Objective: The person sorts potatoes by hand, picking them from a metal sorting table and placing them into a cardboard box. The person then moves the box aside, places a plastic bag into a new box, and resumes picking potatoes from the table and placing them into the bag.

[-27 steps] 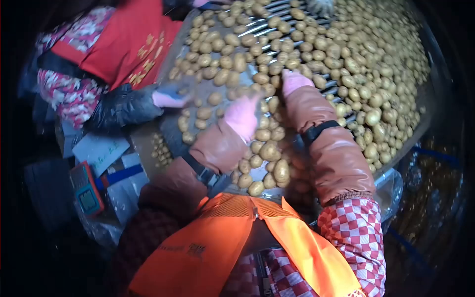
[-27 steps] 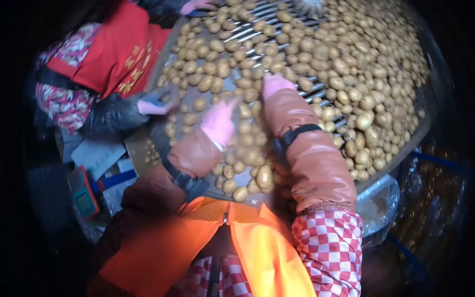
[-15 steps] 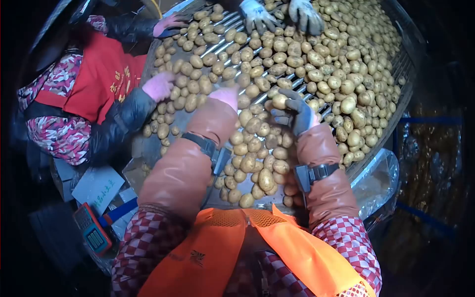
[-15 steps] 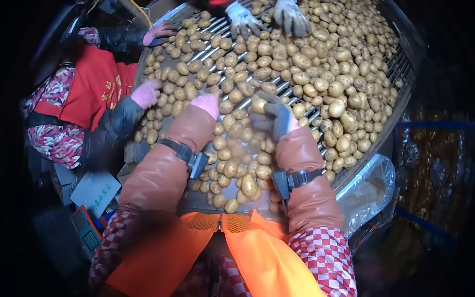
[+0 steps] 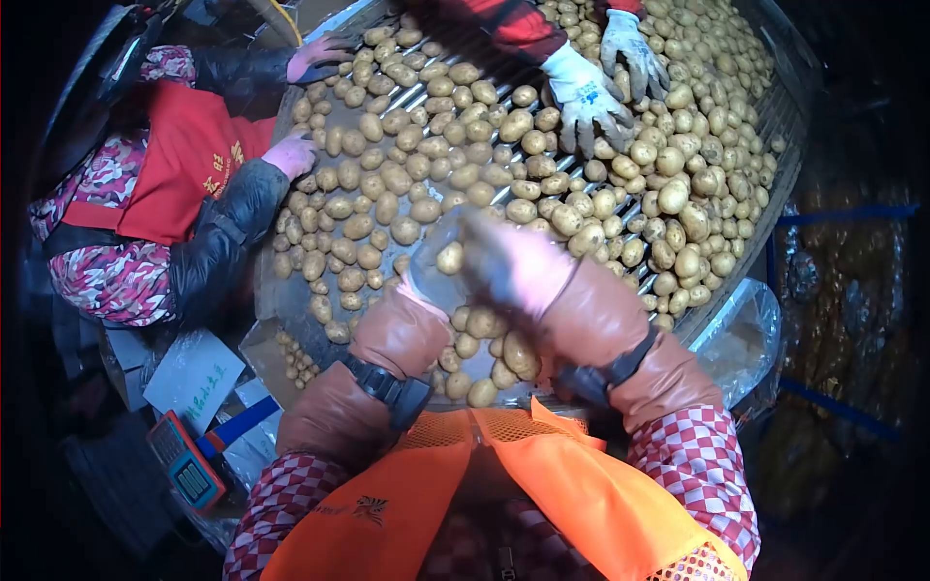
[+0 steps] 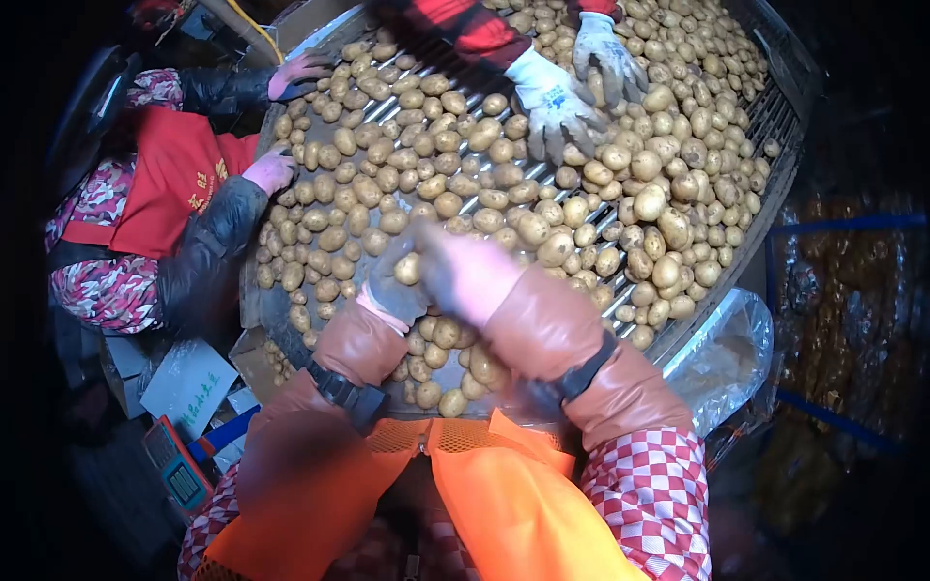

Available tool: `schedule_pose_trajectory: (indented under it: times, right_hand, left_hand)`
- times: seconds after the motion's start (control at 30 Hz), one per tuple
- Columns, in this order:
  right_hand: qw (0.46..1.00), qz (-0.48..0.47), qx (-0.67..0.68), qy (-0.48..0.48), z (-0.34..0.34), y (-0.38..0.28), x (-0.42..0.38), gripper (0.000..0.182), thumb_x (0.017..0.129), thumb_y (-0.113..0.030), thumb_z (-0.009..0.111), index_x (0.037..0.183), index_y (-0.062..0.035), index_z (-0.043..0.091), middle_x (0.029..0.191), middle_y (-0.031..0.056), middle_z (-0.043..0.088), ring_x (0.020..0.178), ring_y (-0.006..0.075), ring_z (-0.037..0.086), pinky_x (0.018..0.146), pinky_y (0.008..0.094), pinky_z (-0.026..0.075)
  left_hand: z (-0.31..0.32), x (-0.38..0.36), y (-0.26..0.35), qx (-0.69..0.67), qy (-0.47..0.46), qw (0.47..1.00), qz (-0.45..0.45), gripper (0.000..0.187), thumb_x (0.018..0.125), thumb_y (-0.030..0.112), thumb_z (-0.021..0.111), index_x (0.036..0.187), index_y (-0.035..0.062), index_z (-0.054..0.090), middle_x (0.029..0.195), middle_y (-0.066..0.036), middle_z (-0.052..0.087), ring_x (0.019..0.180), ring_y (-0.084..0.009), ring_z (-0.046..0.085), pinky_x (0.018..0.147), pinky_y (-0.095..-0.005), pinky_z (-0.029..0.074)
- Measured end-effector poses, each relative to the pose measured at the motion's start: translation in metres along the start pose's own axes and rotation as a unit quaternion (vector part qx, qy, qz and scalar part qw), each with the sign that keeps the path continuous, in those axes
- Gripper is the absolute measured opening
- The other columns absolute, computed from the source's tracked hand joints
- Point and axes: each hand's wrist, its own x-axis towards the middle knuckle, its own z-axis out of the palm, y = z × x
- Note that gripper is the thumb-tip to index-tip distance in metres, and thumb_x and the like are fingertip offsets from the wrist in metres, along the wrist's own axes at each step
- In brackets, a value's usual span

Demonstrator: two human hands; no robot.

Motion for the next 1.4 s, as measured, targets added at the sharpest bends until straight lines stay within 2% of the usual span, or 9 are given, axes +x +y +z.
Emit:
schedule_pose_trajectory:
  times: [0.1,0.2,0.37,0.57,0.77,1.1,1.2,1.37,1.4]
  right_hand:
    - [0.961,0.056,-0.028,0.269,-0.045,0.052,0.051,0.035,0.091,-0.024,0.065,0.122,-0.0084,0.066,0.095,0.0200,0.071,0.087,0.0329,0.069,0.079,0.0403,0.055]
    - [0.938,0.172,-0.258,0.156,-0.083,0.091,0.098,0.045,0.091,-0.015,0.057,0.135,-0.0150,0.057,0.130,0.0200,0.062,0.113,0.0366,0.062,0.097,0.0451,0.050]
    - [0.889,0.174,-0.415,0.083,-0.081,0.116,0.131,0.032,0.090,-0.009,0.057,0.122,-0.0107,0.063,0.139,0.0158,0.050,0.119,0.0335,0.060,0.097,0.0437,0.052]
    - [0.932,0.130,-0.256,0.221,-0.082,0.113,0.106,0.043,0.088,-0.023,0.065,0.129,-0.0101,0.060,0.112,0.0201,0.068,0.104,0.0306,0.067,0.090,0.0402,0.054]
    - [0.957,-0.226,-0.082,0.164,0.003,0.005,0.003,0.036,0.086,-0.012,0.058,0.121,-0.0036,0.062,0.116,0.0204,0.066,0.102,0.0373,0.065,0.090,0.0426,0.052]
    - [0.981,-0.110,0.160,0.017,0.030,-0.024,-0.066,0.067,0.089,-0.018,0.063,0.149,-0.0047,0.036,0.130,0.0269,0.057,0.122,0.0422,0.055,0.104,0.0437,0.044]
    - [0.971,0.034,0.222,0.082,0.010,0.007,-0.065,0.058,0.091,-0.023,0.064,0.144,-0.0093,0.045,0.115,0.0188,0.061,0.101,0.0335,0.059,0.087,0.0410,0.047]
    - [0.630,0.069,0.577,0.514,-0.127,0.142,-0.036,0.051,0.089,-0.031,0.072,0.133,-0.0064,0.060,0.112,0.0095,0.062,0.090,0.0203,0.060,0.075,0.0345,0.051]
    - [0.776,0.074,0.253,0.573,-0.147,0.170,-0.046,0.050,0.092,-0.033,0.069,0.131,-0.0040,0.060,0.116,0.0129,0.064,0.092,0.0215,0.062,0.083,0.0339,0.052]
  left_hand:
    - [0.061,-0.031,0.012,0.452,-0.084,0.873,0.164,0.046,0.101,0.018,0.053,0.143,0.0058,0.042,0.138,-0.014,0.052,0.128,-0.0274,0.052,0.105,-0.0413,0.048]
    - [0.073,-0.045,0.015,0.690,-0.067,0.698,0.180,0.043,0.106,0.016,0.043,0.147,0.0068,0.036,0.146,-0.013,0.046,0.134,-0.0255,0.047,0.111,-0.0392,0.043]
    - [0.017,-0.029,0.004,0.036,-0.188,0.981,0.026,0.046,0.105,0.017,0.042,0.149,0.0064,0.033,0.147,-0.012,0.044,0.135,-0.0245,0.045,0.113,-0.0388,0.042]
    - [0.031,-0.037,0.014,0.597,-0.014,0.792,0.129,0.061,0.095,0.007,0.063,0.148,0.0063,0.034,0.143,-0.012,0.047,0.132,-0.0238,0.047,0.110,-0.0388,0.044]
    - [0.035,-0.027,-0.013,0.622,-0.056,0.771,0.127,0.061,0.094,0.008,0.066,0.148,0.0058,0.038,0.139,-0.011,0.053,0.127,-0.0222,0.052,0.106,-0.0359,0.045]
    - [0.069,-0.106,-0.033,0.497,0.108,0.861,-0.005,0.034,0.092,0.012,0.067,0.125,0.0145,0.059,0.111,-0.006,0.062,0.088,-0.0194,0.063,0.071,-0.0318,0.056]
    - [-0.007,-0.138,-0.008,0.111,-0.066,0.991,0.033,0.026,0.091,0.027,0.068,0.113,0.0158,0.060,0.099,-0.005,0.055,0.076,-0.0171,0.057,0.057,-0.0298,0.052]
    - [-0.059,-0.297,0.043,0.060,0.176,0.949,0.255,0.033,0.087,0.017,0.075,0.115,0.0126,0.057,0.099,-0.006,0.053,0.075,-0.0162,0.051,0.063,-0.0275,0.051]
    - [-0.083,-0.312,0.044,0.202,0.215,0.900,0.320,0.035,0.091,0.023,0.068,0.122,0.0136,0.054,0.104,-0.007,0.055,0.083,-0.0183,0.053,0.070,-0.0322,0.052]
